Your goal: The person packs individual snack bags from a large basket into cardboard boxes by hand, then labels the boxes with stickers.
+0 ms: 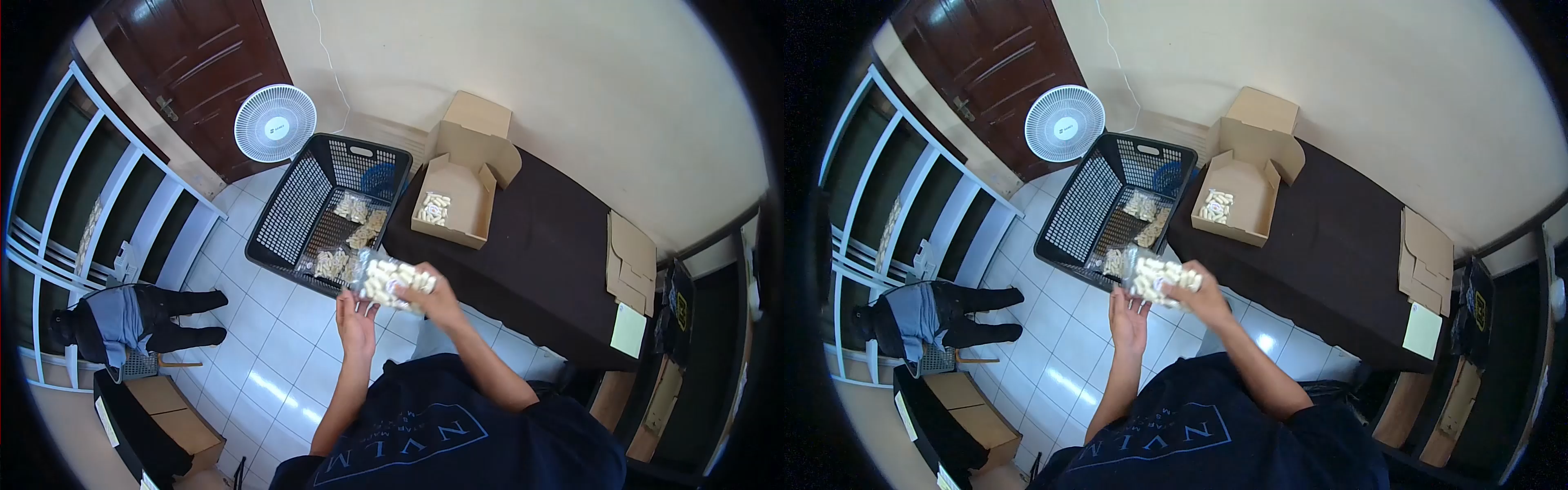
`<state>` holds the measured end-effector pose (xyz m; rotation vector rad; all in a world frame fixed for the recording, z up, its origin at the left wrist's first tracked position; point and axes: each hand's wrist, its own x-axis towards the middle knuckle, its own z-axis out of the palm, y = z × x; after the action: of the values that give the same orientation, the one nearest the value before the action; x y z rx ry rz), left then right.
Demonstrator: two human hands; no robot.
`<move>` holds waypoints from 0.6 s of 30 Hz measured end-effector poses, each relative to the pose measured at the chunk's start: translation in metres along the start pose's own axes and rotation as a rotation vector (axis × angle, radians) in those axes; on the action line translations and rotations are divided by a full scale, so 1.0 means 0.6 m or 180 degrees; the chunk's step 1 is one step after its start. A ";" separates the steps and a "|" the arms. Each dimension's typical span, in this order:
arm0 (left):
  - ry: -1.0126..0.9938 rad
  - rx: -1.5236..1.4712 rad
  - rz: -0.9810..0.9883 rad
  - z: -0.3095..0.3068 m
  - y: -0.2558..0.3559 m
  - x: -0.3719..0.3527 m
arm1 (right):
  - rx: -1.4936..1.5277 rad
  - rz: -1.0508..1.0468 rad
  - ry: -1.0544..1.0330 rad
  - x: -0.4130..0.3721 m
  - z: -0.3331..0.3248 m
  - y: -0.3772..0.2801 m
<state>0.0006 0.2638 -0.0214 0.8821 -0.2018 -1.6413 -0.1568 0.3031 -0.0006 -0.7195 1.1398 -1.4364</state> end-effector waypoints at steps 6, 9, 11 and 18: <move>-0.0438 0.1449 -0.0357 -0.038 0.001 0.076 | -0.1160 0.0144 0.0300 0.100 -0.167 -0.115; -0.0380 0.1701 -0.0348 -0.033 -0.009 0.116 | -0.0171 -0.0031 0.0113 0.143 -0.221 -0.167; -0.0294 0.1614 -0.0382 -0.012 -0.015 0.136 | -0.0728 -0.0032 0.0279 0.196 -0.262 -0.174; -0.0291 0.1718 -0.0056 0.062 -0.048 0.196 | -0.1486 0.0597 -0.0195 0.416 -0.375 -0.150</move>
<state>-0.0469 0.1540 -0.0627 1.2111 -0.7266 -1.6710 -0.4445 0.1115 -0.0371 -0.9430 1.4729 -0.9912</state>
